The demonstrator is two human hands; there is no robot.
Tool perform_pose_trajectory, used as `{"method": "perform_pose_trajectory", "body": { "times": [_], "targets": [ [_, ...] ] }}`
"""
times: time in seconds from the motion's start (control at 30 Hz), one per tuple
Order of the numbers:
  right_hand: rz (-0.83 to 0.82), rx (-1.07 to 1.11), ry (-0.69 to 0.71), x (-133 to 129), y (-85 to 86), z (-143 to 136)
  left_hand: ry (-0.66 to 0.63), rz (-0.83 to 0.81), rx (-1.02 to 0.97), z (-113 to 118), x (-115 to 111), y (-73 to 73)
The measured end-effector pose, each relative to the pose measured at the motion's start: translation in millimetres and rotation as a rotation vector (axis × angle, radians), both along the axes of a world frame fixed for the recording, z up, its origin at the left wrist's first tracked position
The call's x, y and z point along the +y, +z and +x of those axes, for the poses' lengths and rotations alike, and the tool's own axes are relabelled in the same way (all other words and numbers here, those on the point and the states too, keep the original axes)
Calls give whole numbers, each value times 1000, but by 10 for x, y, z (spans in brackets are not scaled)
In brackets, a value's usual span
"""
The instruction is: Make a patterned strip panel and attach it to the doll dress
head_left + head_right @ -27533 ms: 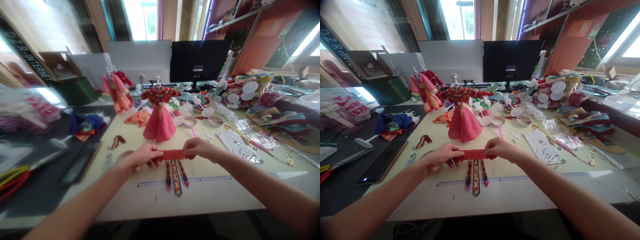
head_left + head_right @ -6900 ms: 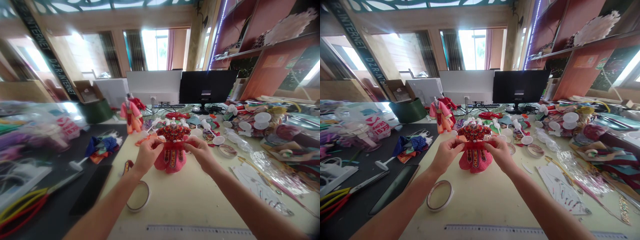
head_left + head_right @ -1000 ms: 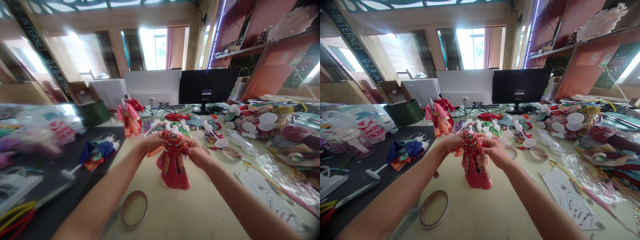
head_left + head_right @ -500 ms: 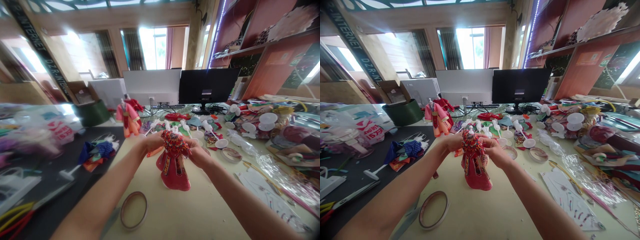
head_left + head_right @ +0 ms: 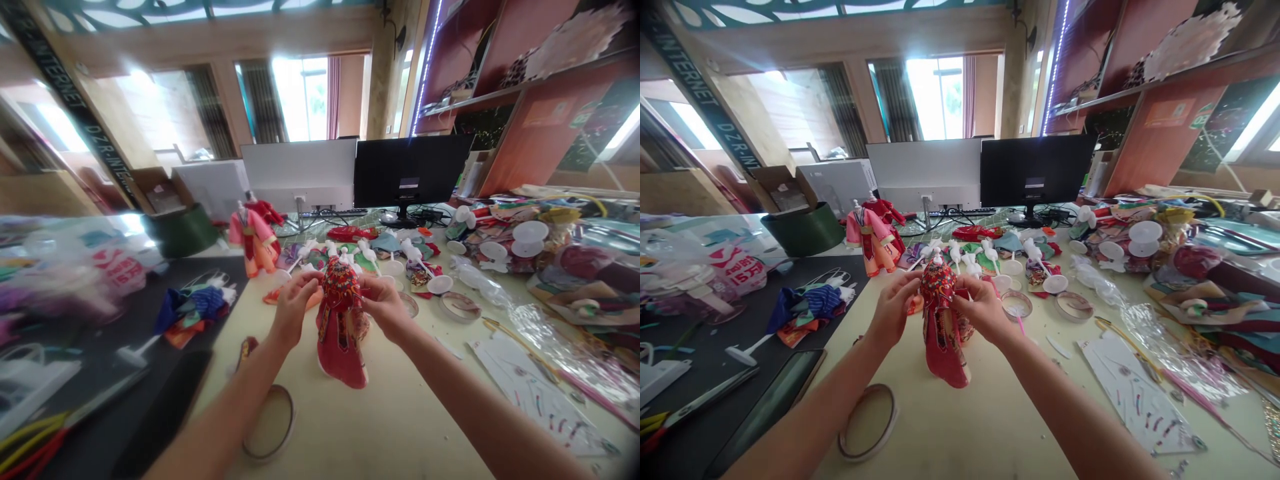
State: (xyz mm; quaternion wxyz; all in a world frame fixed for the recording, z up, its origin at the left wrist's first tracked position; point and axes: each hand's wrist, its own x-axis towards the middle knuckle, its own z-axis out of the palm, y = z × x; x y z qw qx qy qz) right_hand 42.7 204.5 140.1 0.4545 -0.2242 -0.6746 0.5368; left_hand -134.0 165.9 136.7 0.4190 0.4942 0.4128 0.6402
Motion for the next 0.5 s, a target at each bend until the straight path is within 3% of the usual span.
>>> {"method": "perform_pose_trajectory", "body": {
  "times": [0.2,0.3,0.5],
  "targets": [
    [151,-5,-156,-151,62,-61,85,127,227,205,-382,-56],
    [212,-3,-203,-219,71,-103,155,114,261,271,-388,-63],
    [262,-8,-256,-285,7,-143,165,95,252,283,-368,-75]
  ]
}}
